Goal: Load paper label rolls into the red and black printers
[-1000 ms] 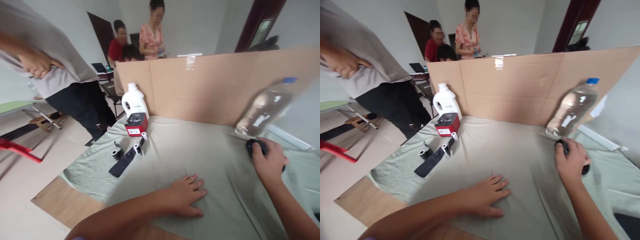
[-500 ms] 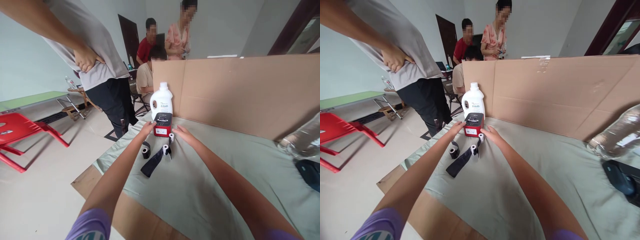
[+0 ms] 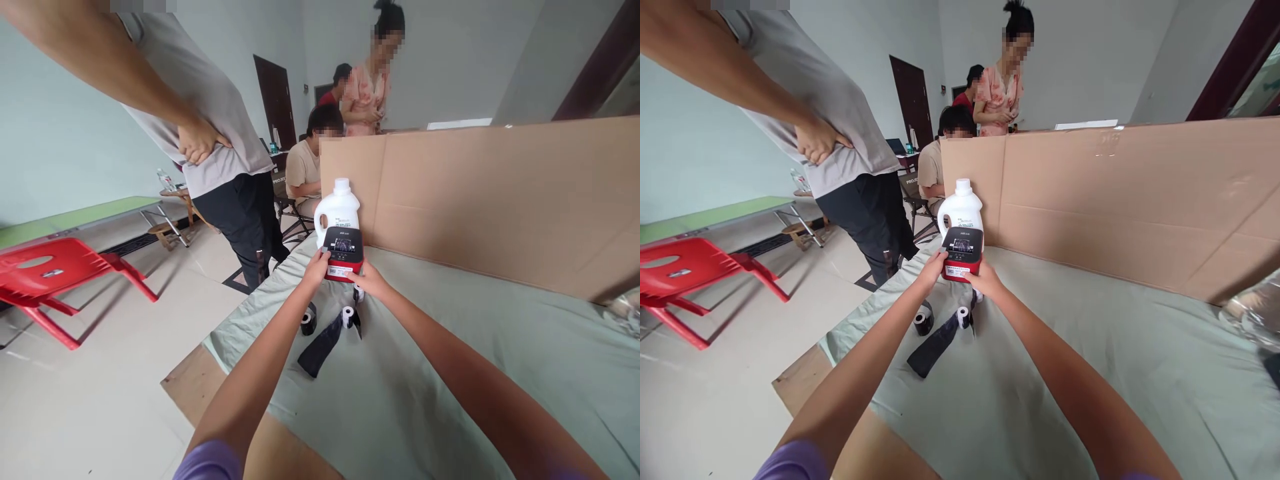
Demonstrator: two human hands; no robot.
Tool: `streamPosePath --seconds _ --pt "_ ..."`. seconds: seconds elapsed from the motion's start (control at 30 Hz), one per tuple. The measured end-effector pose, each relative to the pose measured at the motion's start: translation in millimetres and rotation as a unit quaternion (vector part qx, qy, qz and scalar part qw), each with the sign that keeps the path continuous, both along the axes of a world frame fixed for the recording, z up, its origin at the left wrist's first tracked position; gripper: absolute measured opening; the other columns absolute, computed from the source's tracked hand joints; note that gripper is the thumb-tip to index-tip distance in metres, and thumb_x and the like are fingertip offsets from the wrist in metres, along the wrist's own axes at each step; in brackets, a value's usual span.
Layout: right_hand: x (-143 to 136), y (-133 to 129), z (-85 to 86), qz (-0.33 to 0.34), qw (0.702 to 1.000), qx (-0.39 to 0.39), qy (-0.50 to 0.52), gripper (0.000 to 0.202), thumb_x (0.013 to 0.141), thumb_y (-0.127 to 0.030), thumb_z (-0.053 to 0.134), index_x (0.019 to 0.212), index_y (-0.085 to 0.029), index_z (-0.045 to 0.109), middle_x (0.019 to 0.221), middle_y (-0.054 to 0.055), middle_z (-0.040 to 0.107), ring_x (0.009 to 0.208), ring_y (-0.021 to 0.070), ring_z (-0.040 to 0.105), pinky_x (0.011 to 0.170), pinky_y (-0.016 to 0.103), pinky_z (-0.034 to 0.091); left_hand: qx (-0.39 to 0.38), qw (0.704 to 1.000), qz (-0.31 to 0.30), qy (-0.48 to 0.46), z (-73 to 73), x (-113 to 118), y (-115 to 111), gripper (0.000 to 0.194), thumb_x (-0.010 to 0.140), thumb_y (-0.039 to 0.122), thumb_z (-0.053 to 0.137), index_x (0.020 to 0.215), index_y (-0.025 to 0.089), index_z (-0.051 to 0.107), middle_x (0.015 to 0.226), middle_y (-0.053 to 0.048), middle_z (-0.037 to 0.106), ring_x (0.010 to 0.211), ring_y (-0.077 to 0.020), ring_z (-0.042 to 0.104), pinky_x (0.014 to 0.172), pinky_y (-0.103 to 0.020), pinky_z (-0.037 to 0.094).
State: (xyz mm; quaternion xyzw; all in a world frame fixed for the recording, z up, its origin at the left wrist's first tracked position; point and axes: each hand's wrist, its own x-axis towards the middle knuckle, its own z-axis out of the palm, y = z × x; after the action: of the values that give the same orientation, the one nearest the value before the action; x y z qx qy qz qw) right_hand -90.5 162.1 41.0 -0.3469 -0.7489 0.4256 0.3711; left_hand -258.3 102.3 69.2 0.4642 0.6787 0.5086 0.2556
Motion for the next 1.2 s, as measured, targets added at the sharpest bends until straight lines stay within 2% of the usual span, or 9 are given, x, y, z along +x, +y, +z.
streamPosePath --seconds 0.07,0.13,0.23,0.33,0.43,0.57,0.7,0.87,1.2 --pt "10 -9 14.4 0.01 0.997 0.046 0.066 0.085 0.078 -0.036 0.074 0.151 -0.021 0.034 0.145 0.014 0.055 0.131 0.0298 0.055 0.112 0.047 0.04 0.035 0.999 -0.024 -0.014 20.4 13 -11 0.045 0.1 0.04 0.039 0.139 0.026 0.056 0.137 -0.001 0.065 0.122 -0.0206 0.063 0.104 -0.033 0.048" --pt "29 -23 29.8 -0.01 0.99 0.081 0.115 0.092 0.08 -0.04 0.072 0.156 -0.022 0.022 0.151 0.014 0.048 0.133 0.0273 0.053 0.113 0.044 0.041 0.079 0.996 -0.051 -0.004 38.2 36 -25 0.049 0.1 0.042 0.042 0.144 0.025 0.052 0.14 -0.001 0.062 0.129 -0.0221 0.057 0.11 -0.034 0.044" --pt "79 -53 43.0 -0.087 0.982 0.115 0.126 0.097 0.079 -0.044 0.073 0.158 -0.024 0.02 0.155 0.014 0.042 0.138 0.0283 0.047 0.115 0.046 0.037 0.122 0.989 -0.088 0.012 47.5 89 -53 0.061 0.097 0.049 0.049 0.152 0.023 0.042 0.148 -0.002 0.054 0.142 -0.0254 0.045 0.118 -0.037 0.036" --pt "149 -92 33.7 -0.177 0.971 0.139 0.077 0.09 0.078 -0.049 0.074 0.154 -0.026 0.031 0.152 0.012 0.046 0.139 0.0315 0.044 0.115 0.051 0.036 0.151 0.976 -0.152 -0.032 31.2 152 -85 0.071 0.095 0.047 0.055 0.158 0.023 0.031 0.155 -0.003 0.046 0.145 -0.0248 0.04 0.122 -0.038 0.032" --pt "220 -135 6.9 -0.247 0.957 0.15 0.005 0.086 0.075 -0.056 0.074 0.149 -0.028 0.042 0.139 0.013 0.057 0.128 0.0357 0.054 0.106 0.054 0.044 0.139 0.963 -0.206 -0.108 1.4 211 -114 0.078 0.092 0.041 0.06 0.159 0.025 0.025 0.157 -0.002 0.043 0.144 -0.0249 0.042 0.121 -0.041 0.034" --pt "281 -181 -27.0 -0.312 0.938 0.143 -0.056 0.079 0.076 -0.059 0.073 0.143 -0.024 0.049 0.123 0.014 0.063 0.11 0.0369 0.061 0.092 0.054 0.051 0.117 0.934 -0.278 -0.191 -30.9 261 -135 0.077 0.089 0.035 0.065 0.158 0.026 0.031 0.154 -0.002 0.047 0.141 -0.0265 0.046 0.121 -0.042 0.036" --pt "296 -202 -39.0 -0.332 0.929 0.152 -0.062 0.084 0.079 -0.062 0.07 0.147 -0.021 0.045 0.124 0.016 0.062 0.112 0.0378 0.058 0.091 0.056 0.05 0.097 0.922 -0.313 -0.207 -45.8 277 -140 0.073 0.088 0.033 0.066 0.155 0.021 0.038 0.156 -0.005 0.044 0.145 -0.0275 0.041 0.124 -0.044 0.03" --pt "290 -204 -46.7 -0.308 0.941 0.136 -0.045 0.091 0.078 -0.059 0.072 0.153 -0.021 0.036 0.134 0.016 0.058 0.121 0.0368 0.052 0.099 0.056 0.047 0.087 0.919 -0.314 -0.223 -56.9 275 -140 0.076 0.088 0.04 0.068 0.155 0.021 0.037 0.161 -0.006 0.035 0.147 -0.0285 0.037 0.124 -0.044 0.028" --pt "276 -196 -46.8 -0.296 0.946 0.129 -0.038 0.09 0.077 -0.05 0.076 0.153 -0.024 0.034 0.143 0.013 0.054 0.123 0.035 0.049 0.105 0.056 0.041 0.1 0.93 -0.296 -0.196 -61.6 264 -135 0.064 0.091 0.042 0.063 0.15 0.027 0.045 0.154 -0.004 0.048 0.146 -0.0258 0.039 0.123 -0.042 0.029"
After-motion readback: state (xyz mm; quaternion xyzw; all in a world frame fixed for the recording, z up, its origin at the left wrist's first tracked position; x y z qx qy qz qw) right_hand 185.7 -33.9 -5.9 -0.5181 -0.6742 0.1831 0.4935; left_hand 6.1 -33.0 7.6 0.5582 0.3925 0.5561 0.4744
